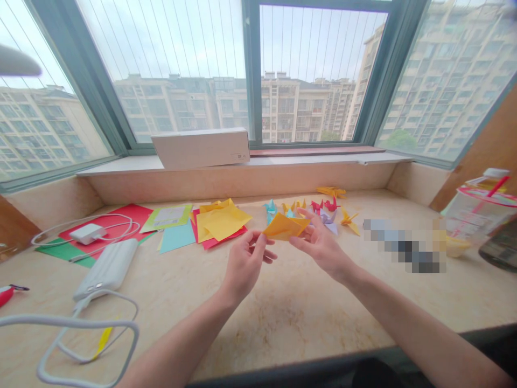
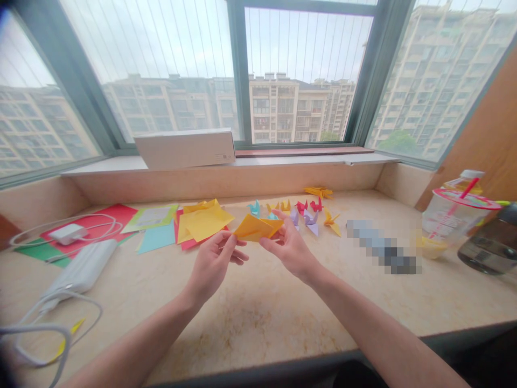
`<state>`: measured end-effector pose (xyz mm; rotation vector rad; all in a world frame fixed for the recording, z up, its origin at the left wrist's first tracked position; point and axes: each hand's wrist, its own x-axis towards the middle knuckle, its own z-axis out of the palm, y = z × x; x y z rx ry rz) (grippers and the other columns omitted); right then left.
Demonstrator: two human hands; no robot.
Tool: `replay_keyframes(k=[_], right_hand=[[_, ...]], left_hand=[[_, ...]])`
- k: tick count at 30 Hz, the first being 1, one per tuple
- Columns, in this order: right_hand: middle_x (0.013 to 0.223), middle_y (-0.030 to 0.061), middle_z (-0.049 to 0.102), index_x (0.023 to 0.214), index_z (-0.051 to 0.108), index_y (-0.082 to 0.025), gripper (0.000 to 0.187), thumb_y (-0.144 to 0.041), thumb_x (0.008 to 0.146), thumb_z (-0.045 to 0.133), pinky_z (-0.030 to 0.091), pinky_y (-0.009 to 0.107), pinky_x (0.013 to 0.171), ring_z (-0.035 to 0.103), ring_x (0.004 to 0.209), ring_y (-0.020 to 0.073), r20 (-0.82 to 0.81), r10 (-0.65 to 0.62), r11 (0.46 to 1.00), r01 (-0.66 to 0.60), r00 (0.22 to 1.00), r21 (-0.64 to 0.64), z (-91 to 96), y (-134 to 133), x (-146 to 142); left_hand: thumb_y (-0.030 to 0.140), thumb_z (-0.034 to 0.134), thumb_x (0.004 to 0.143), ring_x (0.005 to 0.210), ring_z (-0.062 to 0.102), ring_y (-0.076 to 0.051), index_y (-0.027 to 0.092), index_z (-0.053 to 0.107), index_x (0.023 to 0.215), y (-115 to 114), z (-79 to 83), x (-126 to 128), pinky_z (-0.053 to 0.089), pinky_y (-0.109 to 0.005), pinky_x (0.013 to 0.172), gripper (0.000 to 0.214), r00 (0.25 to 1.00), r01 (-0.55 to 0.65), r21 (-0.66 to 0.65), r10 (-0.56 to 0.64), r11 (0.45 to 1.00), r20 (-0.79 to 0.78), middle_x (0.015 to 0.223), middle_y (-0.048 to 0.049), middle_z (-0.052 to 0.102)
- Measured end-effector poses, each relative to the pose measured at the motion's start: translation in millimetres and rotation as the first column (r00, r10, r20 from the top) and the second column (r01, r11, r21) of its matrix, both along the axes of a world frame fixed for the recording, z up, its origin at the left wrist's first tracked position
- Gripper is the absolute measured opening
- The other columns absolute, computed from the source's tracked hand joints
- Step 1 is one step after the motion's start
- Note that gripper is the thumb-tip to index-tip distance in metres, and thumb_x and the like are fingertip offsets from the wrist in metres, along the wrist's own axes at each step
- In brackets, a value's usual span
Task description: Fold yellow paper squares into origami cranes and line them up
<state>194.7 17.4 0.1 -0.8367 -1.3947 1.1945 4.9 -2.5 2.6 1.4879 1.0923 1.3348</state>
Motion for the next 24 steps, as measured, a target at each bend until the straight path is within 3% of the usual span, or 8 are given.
replay_keyframes(k=[4,7,9,11,13,16,21,24], right_hand=[[0.128,0.0143,0.06,0.126,0.054,-0.022,0.057,-0.049,0.079,0.071,0.053,0.043,0.089,0.065,0.106,0.0265,0.198,-0.134,0.99,0.122,0.971,0.07,-0.3,12,16],[0.128,0.0123,0.061,0.107,0.069,-0.022,0.043,-0.053,0.076,0.072,0.048,0.046,0.097,0.055,0.121,0.03,0.358,-0.247,0.961,0.179,0.901,0.212,0.5,18,26],[0.124,0.011,0.063,0.103,0.071,-0.022,0.041,-0.053,0.077,0.072,0.047,0.046,0.098,0.055,0.12,0.0296,0.426,-0.235,0.961,0.143,0.874,0.236,1.3,16,27],[0.113,0.0106,0.068,0.105,0.07,-0.02,0.043,-0.053,0.077,0.072,0.05,0.044,0.09,0.063,0.105,0.0276,0.461,-0.147,0.982,0.075,0.875,0.172,1.9,12,24],[0.099,0.0094,0.072,0.104,0.069,-0.017,0.045,-0.052,0.076,0.073,0.053,0.039,0.078,0.067,0.088,0.0248,0.435,-0.028,0.997,-0.007,0.9,0.077,2.1,7,18],[0.09,0.0059,0.071,0.095,0.068,-0.016,0.035,-0.046,0.078,0.073,0.052,0.031,0.07,0.066,0.079,0.0206,0.305,0.111,0.992,-0.126,0.946,0.028,1.0,3,9],[0.088,0.0044,0.071,0.097,0.065,-0.017,0.032,-0.042,0.078,0.074,0.053,0.03,0.07,0.067,0.081,0.02,0.115,0.071,0.997,-0.072,0.991,0.005,-4.6,2,1],[0.089,0.0055,0.072,0.103,0.063,-0.018,0.034,-0.043,0.08,0.071,0.054,0.03,0.067,0.069,0.079,0.0201,0.097,0.046,0.999,-0.045,0.994,-0.012,-6.3,-2,-4]], left_hand=[[0.038,0.052,0.092,0.062,0.069,-0.016,0.015,0.061,0.079,2,-3.9,-4,0.054,-0.025,0.057,0.029,0.977,0.026,0.047,-0.016,0.999,-0.212,0.074,-0.006,0.069],[0.036,0.049,0.093,0.062,0.068,-0.016,0.015,0.06,0.077,0,-5.0,-3,0.054,-0.025,0.058,0.029,0.963,0.061,0.05,-0.045,0.997,-0.267,0.071,-0.0061,0.07],[0.036,0.049,0.093,0.062,0.068,-0.017,0.015,0.06,0.076,-1,-4.6,-2,0.054,-0.026,0.059,0.029,0.951,0.095,0.039,-0.079,0.995,-0.3,0.069,-0.0062,0.069],[0.036,0.049,0.093,0.06,0.068,-0.017,0.016,0.059,0.075,-2,-4.0,-2,0.053,-0.026,0.057,0.03,0.941,0.126,0.016,-0.115,0.992,-0.317,0.066,-0.0054,0.068],[0.038,0.049,0.092,0.057,0.067,-0.016,0.016,0.058,0.074,-2,-3.7,-2,0.052,-0.025,0.053,0.03,0.944,0.142,-0.015,-0.14,0.99,-0.299,0.064,-0.0039,0.065],[0.044,0.051,0.092,0.054,0.067,-0.016,0.016,0.054,0.077,-2,-3.5,-1,0.053,-0.025,0.049,0.031,0.973,0.131,-0.067,-0.141,0.989,-0.182,0.067,-0.0022,0.063],[0.048,0.062,0.086,0.058,0.07,-0.018,0.017,0.051,0.1,-2,-1.5,1,0.058,-0.029,0.053,0.036,0.984,0.171,-0.142,-0.162,0.975,0.07,0.078,-0.0021,0.067],[0.044,0.066,0.084,0.063,0.072,-0.018,0.015,0.052,0.101,-3,-0.3,3,0.059,-0.03,0.059,0.036,0.971,0.222,-0.159,-0.203,0.962,0.127,0.082,-0.0047,0.069]])
